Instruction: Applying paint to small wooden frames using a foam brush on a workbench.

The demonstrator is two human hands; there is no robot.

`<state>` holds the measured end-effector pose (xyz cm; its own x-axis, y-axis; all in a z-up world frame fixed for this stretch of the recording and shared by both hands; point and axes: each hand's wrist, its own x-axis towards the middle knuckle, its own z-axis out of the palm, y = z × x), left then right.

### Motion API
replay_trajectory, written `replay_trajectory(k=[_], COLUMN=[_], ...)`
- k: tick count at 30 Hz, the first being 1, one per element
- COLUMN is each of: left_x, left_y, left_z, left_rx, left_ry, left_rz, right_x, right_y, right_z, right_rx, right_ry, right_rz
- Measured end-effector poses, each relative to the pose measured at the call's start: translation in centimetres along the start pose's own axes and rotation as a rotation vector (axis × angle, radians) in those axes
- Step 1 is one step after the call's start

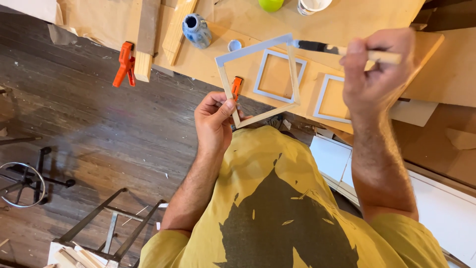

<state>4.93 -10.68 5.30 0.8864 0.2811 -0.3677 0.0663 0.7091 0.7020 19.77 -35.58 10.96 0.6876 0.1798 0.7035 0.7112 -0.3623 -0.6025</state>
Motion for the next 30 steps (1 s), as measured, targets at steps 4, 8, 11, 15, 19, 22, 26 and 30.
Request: replay_trajectory(k=[4,8,11,15,19,22,26,30], left_x=[0.2,0.5,0.7,0.8,0.3,0.3,0.4,0.4], left_y=[0.0,0.1,0.3,0.6,1.0,0.9,0.8,1.2], left_z=[0.1,-0.1,-0.4,-0.7,-0.4,-0.6,-0.8,-0.7], left_rx=[-0.021,-0.015,-0.033,-0.031,-0.039,-0.043,-0.075,-0.053], left_ry=[-0.009,0.011,0.02,0.018,0.04,0.016,0.028,0.034], left_rz=[0.008,0.02,0.062,0.085,0.027,0.049,0.068,0.093], right_x=[0.2,-1.3,-1.7,-1.4,0.9,3.2,2.0,-1.5], right_y=[-0.6,-0.5,-1.9,-2.0,-2.3,-2.6,-1.8,-1.6], right_z=[0.9,0.2,-1.2,-1.8,-0.3,1.7,1.6,-0.8], right_rx=[-0.07,-0.146,-0.195,-0.106,-0.13,-0.017,-0.016,0.002], right_ry=[-0.122,-0.183,-0.273,-0.398,-0.38,-0.259,-0.267,-0.377], right_rz=[-0.076,-0.067,-0.012,0.05,0.05,-0.107,-0.196,-0.017])
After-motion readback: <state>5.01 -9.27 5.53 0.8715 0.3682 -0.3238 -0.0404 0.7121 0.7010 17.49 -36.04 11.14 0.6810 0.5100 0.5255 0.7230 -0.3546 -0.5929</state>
